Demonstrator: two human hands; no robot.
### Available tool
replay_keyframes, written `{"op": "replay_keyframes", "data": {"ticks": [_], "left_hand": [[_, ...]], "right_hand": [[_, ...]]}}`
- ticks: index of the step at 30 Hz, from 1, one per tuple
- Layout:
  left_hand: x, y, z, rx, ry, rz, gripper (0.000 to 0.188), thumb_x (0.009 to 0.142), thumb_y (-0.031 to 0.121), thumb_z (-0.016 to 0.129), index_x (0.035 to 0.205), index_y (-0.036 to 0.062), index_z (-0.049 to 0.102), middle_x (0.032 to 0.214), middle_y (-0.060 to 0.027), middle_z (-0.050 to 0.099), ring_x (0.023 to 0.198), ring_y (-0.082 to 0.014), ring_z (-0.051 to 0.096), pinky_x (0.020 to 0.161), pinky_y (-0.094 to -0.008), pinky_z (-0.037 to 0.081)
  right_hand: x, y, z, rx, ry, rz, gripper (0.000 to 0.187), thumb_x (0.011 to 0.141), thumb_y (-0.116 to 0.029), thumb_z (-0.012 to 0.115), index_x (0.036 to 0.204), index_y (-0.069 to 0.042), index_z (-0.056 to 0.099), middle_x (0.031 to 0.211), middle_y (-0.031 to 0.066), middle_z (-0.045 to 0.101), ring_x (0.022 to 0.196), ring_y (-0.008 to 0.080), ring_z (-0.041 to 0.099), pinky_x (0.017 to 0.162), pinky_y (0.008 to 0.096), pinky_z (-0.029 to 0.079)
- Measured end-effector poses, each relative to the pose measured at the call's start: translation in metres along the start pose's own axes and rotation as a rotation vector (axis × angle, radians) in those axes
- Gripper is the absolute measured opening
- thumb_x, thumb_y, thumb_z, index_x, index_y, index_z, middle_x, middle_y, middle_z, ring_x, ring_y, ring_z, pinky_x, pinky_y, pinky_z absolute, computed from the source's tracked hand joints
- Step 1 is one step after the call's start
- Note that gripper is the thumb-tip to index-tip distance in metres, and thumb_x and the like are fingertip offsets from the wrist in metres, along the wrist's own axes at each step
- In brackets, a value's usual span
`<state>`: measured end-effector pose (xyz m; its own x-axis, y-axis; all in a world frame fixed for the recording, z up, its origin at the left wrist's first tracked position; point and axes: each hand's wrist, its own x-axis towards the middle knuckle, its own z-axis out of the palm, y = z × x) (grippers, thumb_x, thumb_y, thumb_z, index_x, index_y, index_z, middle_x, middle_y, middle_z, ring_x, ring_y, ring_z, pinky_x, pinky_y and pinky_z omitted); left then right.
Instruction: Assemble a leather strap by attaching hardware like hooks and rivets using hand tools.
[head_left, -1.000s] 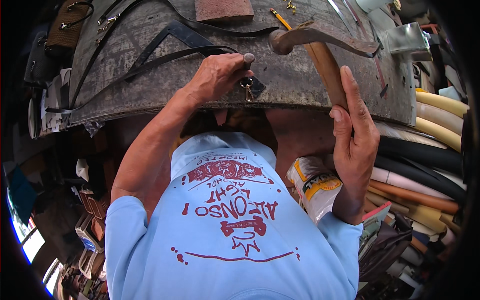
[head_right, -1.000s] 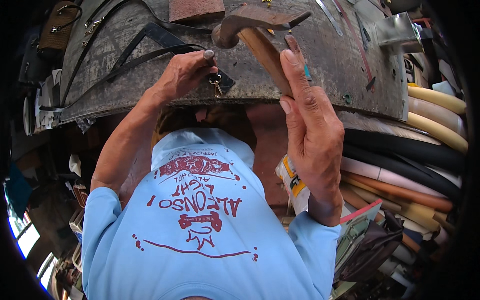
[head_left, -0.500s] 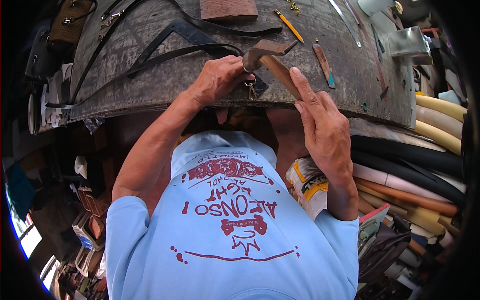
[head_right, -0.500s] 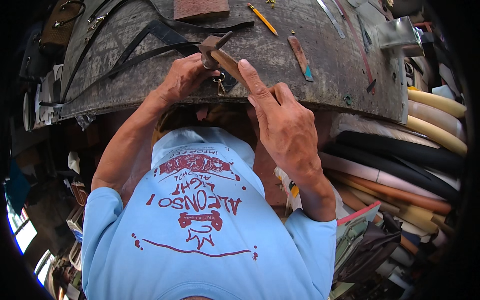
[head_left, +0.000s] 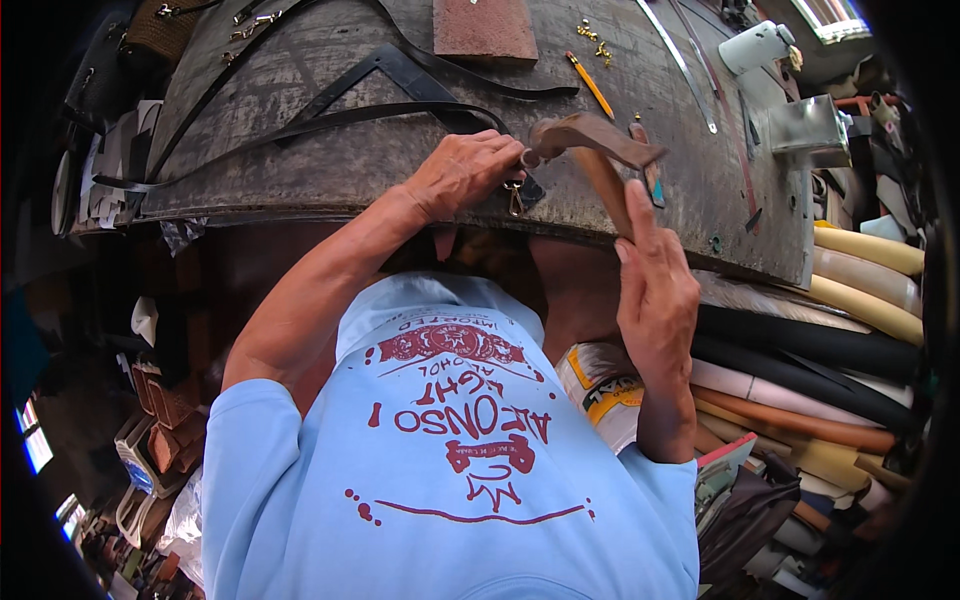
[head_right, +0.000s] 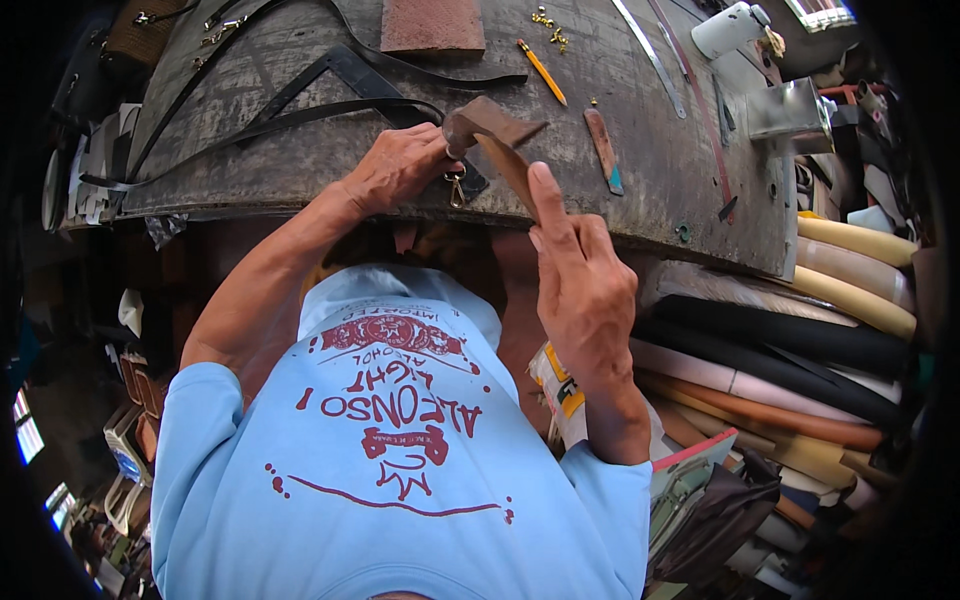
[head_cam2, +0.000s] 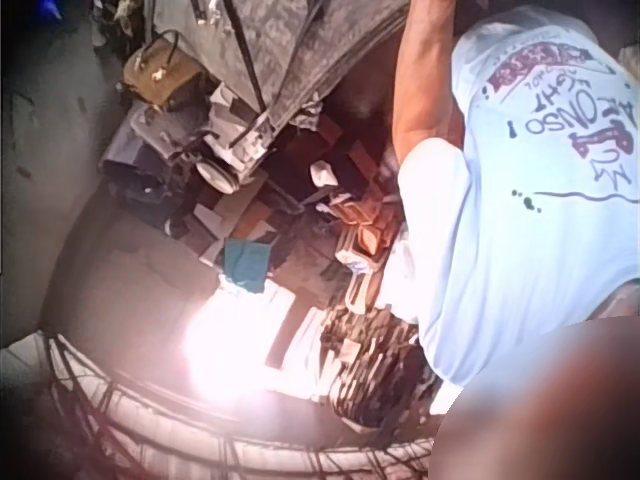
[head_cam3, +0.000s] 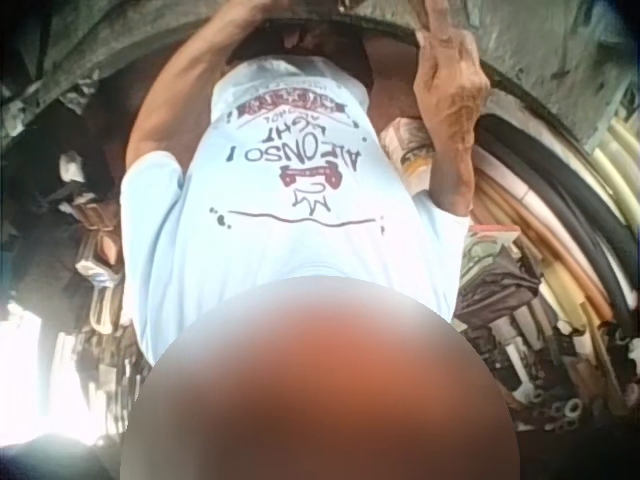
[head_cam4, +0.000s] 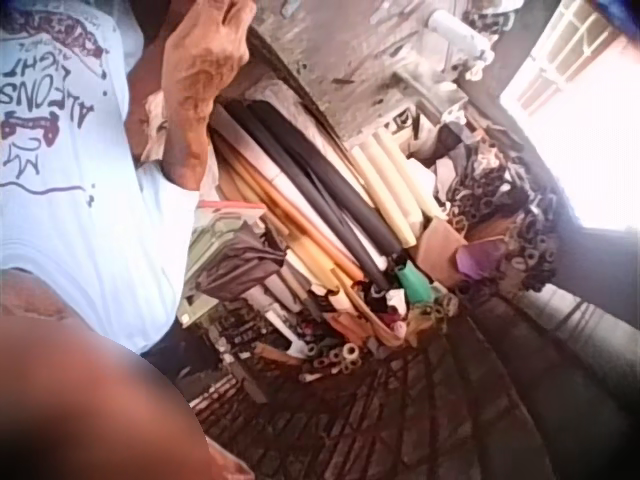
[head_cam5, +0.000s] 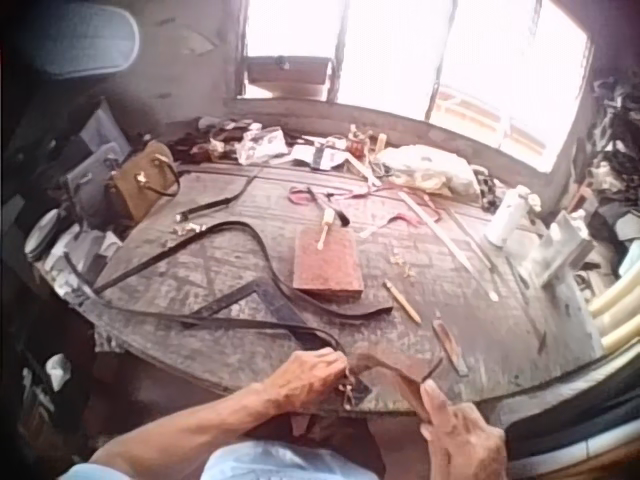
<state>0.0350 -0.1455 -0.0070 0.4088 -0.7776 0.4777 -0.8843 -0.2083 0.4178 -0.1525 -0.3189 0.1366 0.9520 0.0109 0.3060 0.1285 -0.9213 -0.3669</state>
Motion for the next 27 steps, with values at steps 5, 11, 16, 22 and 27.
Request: {"op": "replay_keyframes", "data": {"ticks": [5,11,16,22,27], "left_hand": [[0.000,-0.003,0.004,-0.029,0.015,0.037,0.025,0.089,0.021,0.067,0.108,0.0106,0.055,0.090,-0.0067,0.061,0.084,-0.0284,0.062,0.067,-0.0397,0.053],[0.000,0.005,0.002,-0.042,0.022,0.017,0.020,0.091,0.025,0.063,0.098,0.0075,0.056,0.090,-0.0078,0.061,0.088,-0.0276,0.062,0.072,-0.0383,0.052],[0.011,-0.003,-0.013,-0.245,-0.082,-0.221,0.023,0.093,0.026,0.062,0.101,0.0051,0.057,0.083,-0.0128,0.062,0.081,-0.0344,0.063,0.071,-0.0433,0.049],[0.013,-0.010,-0.013,-0.446,-0.073,-0.426,0.025,0.096,0.029,0.061,0.101,0.0047,0.061,0.085,-0.0141,0.067,0.085,-0.0346,0.065,0.075,-0.0434,0.049],[0.013,-0.010,-0.012,-0.504,-0.040,-0.458,0.024,0.094,0.028,0.063,0.102,0.0054,0.062,0.085,-0.0135,0.067,0.084,-0.0334,0.067,0.075,-0.0420,0.051]], "right_hand": [[-0.033,-0.004,-0.007,0.200,0.416,-0.069,0.048,0.096,0.001,0.053,0.143,0.001,0.046,0.119,0.0166,0.065,0.072,0.0277,0.061,0.066,0.0343,0.052],[-0.004,-0.011,0.004,-0.014,-0.110,0.108,0.052,0.095,-0.003,0.057,0.146,-0.007,0.045,0.109,0.0194,0.064,0.083,0.0352,0.062,0.073,0.0384,0.051],[-0.015,0.003,-0.012,0.042,0.157,0.027,0.047,0.100,-0.007,0.050,0.147,-0.005,0.044,0.135,0.0135,0.059,0.079,0.0219,0.062,0.070,0.0338,0.052],[-0.029,0.018,-0.016,0.193,0.114,0.303,0.049,0.098,-0.001,0.053,0.146,-0.006,0.046,0.122,0.0163,0.063,0.079,0.0229,0.058,0.074,0.0315,0.050],[-0.025,0.031,-0.009,0.204,0.081,0.279,0.047,0.102,-0.009,0.049,0.149,-0.010,0.042,0.128,0.0091,0.062,0.061,0.0067,0.044,0.055,0.0218,0.042]]}}
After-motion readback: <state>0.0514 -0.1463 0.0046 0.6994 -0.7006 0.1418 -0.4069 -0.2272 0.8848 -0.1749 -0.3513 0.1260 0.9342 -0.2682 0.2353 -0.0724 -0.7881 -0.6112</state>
